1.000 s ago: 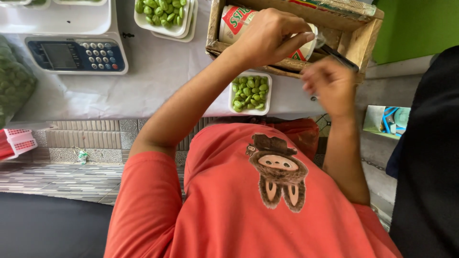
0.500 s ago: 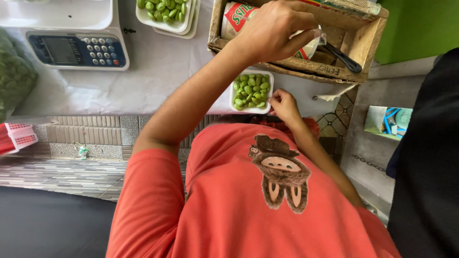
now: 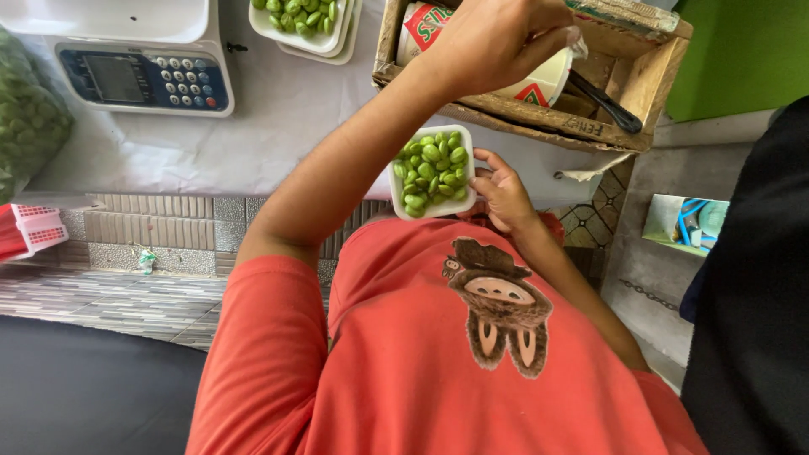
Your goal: Packaging green vegetables into foam trays and sealing them with plastic wrap
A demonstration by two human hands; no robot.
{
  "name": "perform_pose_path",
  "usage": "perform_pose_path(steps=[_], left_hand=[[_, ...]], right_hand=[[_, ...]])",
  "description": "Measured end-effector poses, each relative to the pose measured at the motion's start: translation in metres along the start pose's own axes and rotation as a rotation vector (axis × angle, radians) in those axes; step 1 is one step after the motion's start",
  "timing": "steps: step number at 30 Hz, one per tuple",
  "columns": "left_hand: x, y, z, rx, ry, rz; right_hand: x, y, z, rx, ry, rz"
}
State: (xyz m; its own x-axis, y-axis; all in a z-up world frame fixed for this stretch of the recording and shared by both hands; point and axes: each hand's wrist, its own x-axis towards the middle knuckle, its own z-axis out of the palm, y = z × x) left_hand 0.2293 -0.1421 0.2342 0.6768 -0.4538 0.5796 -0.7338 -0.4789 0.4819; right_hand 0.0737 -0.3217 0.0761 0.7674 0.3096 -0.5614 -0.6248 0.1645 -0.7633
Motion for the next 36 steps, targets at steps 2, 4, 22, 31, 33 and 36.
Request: perform_pose_path(steps=[2,4,22,31,33,36], left_hand=[[0.001,0.000,0.000,-0.027,0.014,-0.002],[0.002,-0.001,0.003,-0.045,0.000,-0.015],[0.015,0.015,-0.014,-0.208,-0.055,-0.051],[0.026,0.038,-0.036,-0.217,-0.062,0.017],[0.028,0.041,-0.040,-0.210,-0.051,0.040],[0.031,0.043,-0.043,-0.253,-0.058,0.049]], right_hand=[[-0.017,-0.024,0.009,-0.001,-0.051,-0.024],[-0.029,-0.048,0.012,0.004,-0.015,-0.047],[0.011,-0.076,0.003,0.074,0.310,-0.240],[0.009,-0.084,0.006,0.101,0.326,-0.221],[0.008,-0.087,0.009,0.087,0.331,-0.220],[0.010,-0.090,0.011,0.050,0.313,-0.222]])
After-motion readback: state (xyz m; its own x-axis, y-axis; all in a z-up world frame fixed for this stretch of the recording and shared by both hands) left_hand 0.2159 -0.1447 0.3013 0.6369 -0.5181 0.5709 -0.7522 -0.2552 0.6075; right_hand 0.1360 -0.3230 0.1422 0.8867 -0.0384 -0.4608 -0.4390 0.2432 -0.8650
